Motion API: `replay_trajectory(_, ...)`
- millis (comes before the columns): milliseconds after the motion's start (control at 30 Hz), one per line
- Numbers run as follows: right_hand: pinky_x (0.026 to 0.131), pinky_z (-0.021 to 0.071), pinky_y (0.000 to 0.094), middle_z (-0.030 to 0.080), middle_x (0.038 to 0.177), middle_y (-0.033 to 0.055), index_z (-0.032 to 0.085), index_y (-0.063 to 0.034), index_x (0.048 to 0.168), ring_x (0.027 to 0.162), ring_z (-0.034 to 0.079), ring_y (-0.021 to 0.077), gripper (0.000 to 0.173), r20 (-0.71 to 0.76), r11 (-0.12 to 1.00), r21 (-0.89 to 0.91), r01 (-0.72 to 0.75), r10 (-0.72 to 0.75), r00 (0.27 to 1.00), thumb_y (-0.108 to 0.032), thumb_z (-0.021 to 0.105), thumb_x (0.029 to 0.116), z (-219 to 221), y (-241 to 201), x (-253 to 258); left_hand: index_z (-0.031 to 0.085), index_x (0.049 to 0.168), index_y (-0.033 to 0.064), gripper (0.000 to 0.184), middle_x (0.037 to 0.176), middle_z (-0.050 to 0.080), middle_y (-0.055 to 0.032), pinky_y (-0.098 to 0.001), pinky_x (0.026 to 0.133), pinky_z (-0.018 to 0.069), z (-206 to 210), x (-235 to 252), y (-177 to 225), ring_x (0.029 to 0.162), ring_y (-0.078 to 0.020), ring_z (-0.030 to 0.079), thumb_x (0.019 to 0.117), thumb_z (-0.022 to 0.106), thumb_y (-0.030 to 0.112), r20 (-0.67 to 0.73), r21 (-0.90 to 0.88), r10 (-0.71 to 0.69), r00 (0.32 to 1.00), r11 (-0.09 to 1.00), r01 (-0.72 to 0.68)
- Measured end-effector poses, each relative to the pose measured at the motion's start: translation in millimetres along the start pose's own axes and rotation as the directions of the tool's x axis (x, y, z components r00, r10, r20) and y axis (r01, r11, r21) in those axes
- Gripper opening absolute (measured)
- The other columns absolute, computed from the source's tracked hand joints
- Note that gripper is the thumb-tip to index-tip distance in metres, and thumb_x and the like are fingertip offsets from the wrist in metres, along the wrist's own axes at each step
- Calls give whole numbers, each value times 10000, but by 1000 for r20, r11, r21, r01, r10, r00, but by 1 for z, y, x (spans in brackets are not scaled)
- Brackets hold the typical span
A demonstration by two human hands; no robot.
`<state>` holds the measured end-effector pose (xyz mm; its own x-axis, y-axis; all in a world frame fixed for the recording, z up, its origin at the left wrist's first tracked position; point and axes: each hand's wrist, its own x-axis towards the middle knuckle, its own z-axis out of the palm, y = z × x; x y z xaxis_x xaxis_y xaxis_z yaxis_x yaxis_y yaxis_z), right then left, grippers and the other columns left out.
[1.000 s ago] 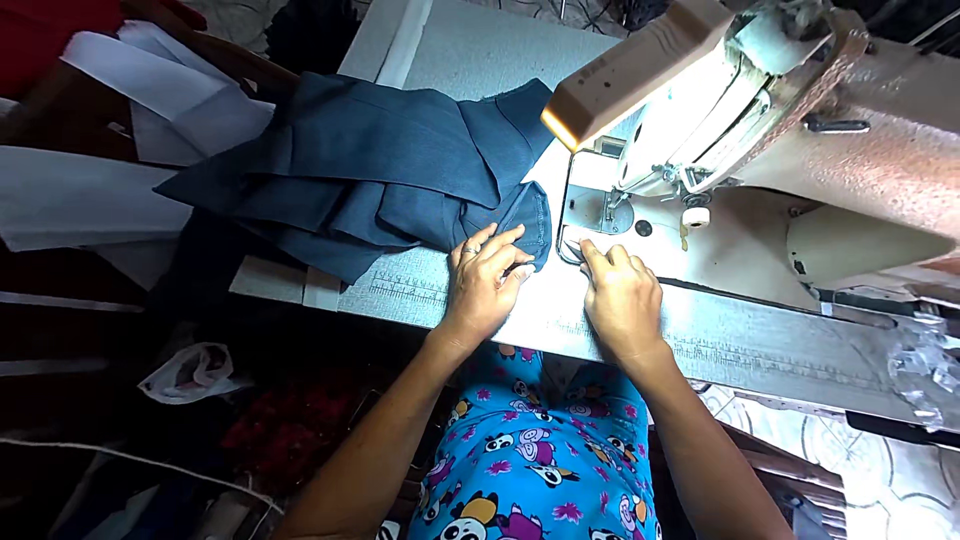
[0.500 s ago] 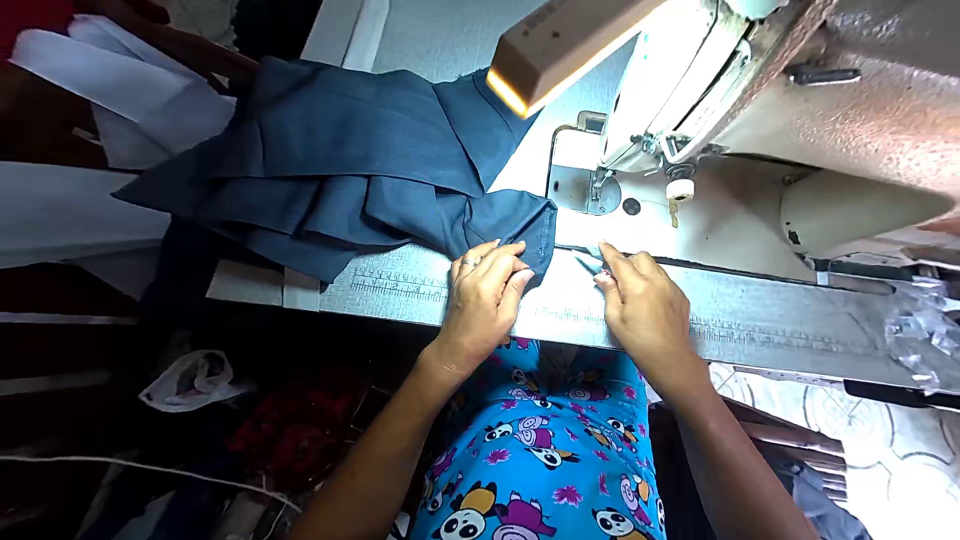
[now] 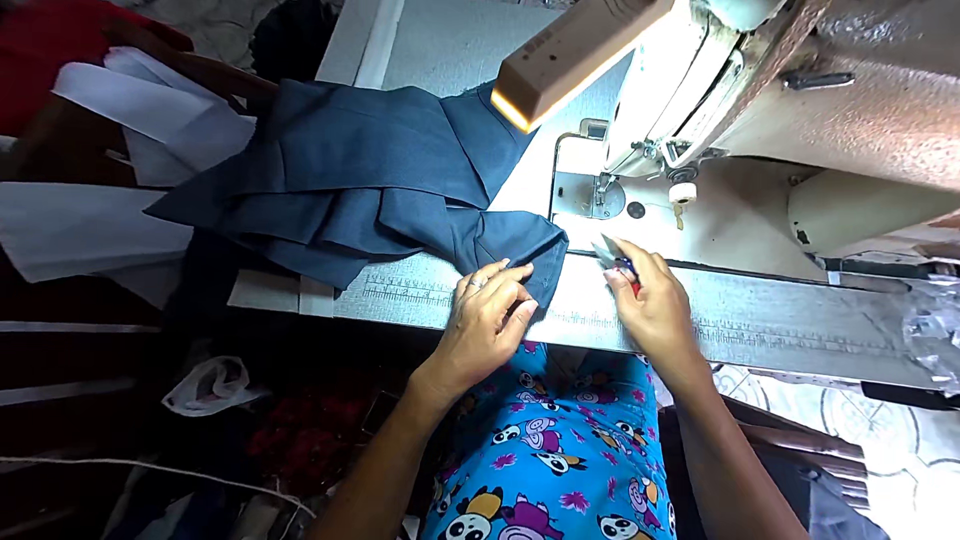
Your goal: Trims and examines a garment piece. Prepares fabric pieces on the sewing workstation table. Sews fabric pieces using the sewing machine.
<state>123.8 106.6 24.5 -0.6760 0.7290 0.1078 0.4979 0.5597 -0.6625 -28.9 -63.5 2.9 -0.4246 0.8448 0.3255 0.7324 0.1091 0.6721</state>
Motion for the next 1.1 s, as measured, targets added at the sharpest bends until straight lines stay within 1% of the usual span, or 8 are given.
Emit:
replay_trajectory(100, 478, 366, 174, 535, 794, -27, 592, -91, 1288, 528, 408, 11, 305, 15, 872, 464, -160, 172, 985, -218, 615, 1011, -5, 7, -6, 709, 838, 80, 265, 1262, 718, -92, -550, 1100, 366, -4, -5, 6, 1332, -292, 567, 970, 526, 221, 37, 3, 39, 999, 999, -39)
replay_trajectory(167, 457, 333, 135, 444, 756, -74, 551, -135, 1296, 496, 363, -25, 291, 107, 785, 570, -243, 223, 969, -313, 468, 1082, -12, 2, -7, 703, 830, 81, 265, 1249, 722, -97, -543, 1096, 369, -6, -6, 10, 1324, -293, 571, 969, 527, 222, 40, 31, 58, 998, 998, -59)
replay_trajectory(400, 721, 508, 280, 726, 984, 85, 704, -19, 1225, 789, 629, 90, 294, 10, 959, 285, 9, -12, 1000, -191, 524, 1068, -6, 13, -5, 704, 813, 74, 248, 1193, 739, -112, -543, 1059, 393, -4, -1, 14, 1276, -317, 606, 947, 546, 210, 29, 102, 88, 996, 991, -91)
replay_trajectory(500, 603, 457, 239, 678, 857, 55, 718, -37, 1219, 654, 549, 71, 319, -65, 969, 244, 48, -34, 997, -226, 500, 1084, 1, 13, -5, 718, 861, 67, 296, 1112, 756, -106, -522, 1039, 407, -5, 3, 16, 1192, -294, 652, 975, 500, 231, 42, 167, 83, 996, 982, -88)
replay_trajectory(600, 661, 486, 367, 678, 1012, 147, 577, -32, 1411, 756, 582, 185, 433, 85, 962, 272, -24, 1, 996, -254, 583, 1039, -4, 2, 2, 755, 1030, 51, 308, 938, 736, -102, -521, 927, 445, -2, 12, 18, 969, -302, 672, 1025, 515, 244, 54, 267, 85, 995, 959, -96)
replay_trajectory(800, 762, 526, 575, 742, 1077, 170, 684, -94, 1342, 938, 703, 342, 444, 297, 990, 127, 62, -98, 950, 19, 594, 922, 3, -10, 25, 735, 1233, 65, 325, 750, 705, -108, -531, 807, 439, 4, 35, 22, 660, -303, 620, 913, 693, 101, 120, 456, 137, 983, 872, -177)
replay_trajectory(933, 622, 500, 527, 695, 815, 143, 731, -53, 993, 747, 673, 314, 81, 258, 993, 51, 104, -113, 960, -87, 665, 960, 2, -5, 26, 716, 1278, 71, 402, 738, 702, -99, -519, 775, 428, 2, 40, 17, 642, -286, 601, 885, 758, 143, 150, 412, 114, 982, 896, -167)
replay_trajectory(1100, 587, 463, 429, 646, 794, 124, 694, -35, 998, 663, 589, 238, 81, 170, 989, 126, 75, -96, 981, -84, 630, 993, -16, 5, 14, 655, 1282, 25, 426, 892, 707, -136, -561, 803, 469, -1, 37, 16, 812, -331, 674, 884, 770, 125, 116, 322, 41, 992, 944, -77)
